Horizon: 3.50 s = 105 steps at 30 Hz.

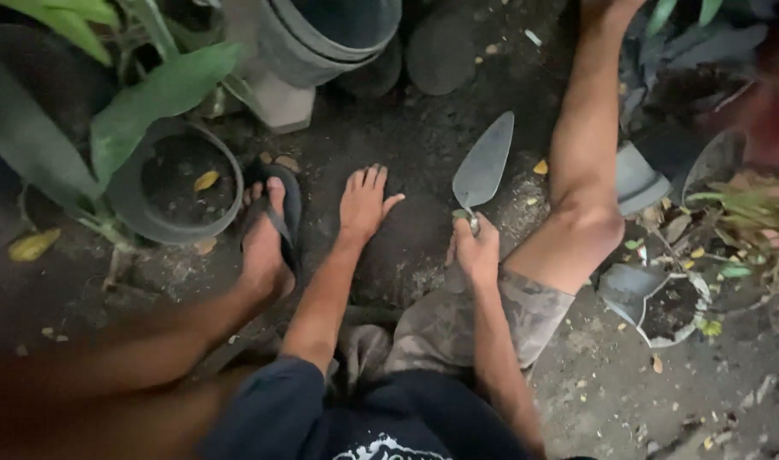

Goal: Mixing and moving soil using a small hand trowel in a nursery environment.

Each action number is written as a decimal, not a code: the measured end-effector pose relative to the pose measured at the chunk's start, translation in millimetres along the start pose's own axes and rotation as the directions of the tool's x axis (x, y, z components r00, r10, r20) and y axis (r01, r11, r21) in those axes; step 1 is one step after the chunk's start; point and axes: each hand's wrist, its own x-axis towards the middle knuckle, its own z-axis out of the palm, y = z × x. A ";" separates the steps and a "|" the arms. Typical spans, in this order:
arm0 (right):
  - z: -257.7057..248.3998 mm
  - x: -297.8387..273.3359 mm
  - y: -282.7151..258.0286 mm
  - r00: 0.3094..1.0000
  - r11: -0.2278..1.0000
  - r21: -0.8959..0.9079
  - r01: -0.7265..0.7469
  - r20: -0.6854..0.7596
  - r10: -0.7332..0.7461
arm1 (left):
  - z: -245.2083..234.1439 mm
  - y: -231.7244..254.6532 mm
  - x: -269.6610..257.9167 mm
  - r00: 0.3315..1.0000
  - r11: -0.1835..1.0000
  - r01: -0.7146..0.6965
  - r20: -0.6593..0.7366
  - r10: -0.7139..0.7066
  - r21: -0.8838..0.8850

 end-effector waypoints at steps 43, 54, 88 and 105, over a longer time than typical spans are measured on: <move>20.8 48.6 65.7 0.804 0.963 0.222 -0.151 -0.539 0.250 | -6.6 146.9 137.6 0.914 0.910 -0.403 -0.007 0.405 -0.096; 14.8 59.9 64.8 0.768 0.942 0.314 -0.117 -0.573 0.287 | 6.6 139.1 106.7 0.937 0.839 -0.346 -0.108 0.332 -0.420; 61.5 41.6 24.2 0.974 0.923 -0.330 0.200 0.166 -0.152 | -30.7 -11.4 -4.2 0.991 0.787 0.099 -0.008 -0.131 -0.609; 82.9 23.1 63.0 0.976 0.886 -0.463 0.003 0.193 0.098 | 25.2 -48.4 6.1 0.988 0.709 0.152 0.107 -0.107 -0.688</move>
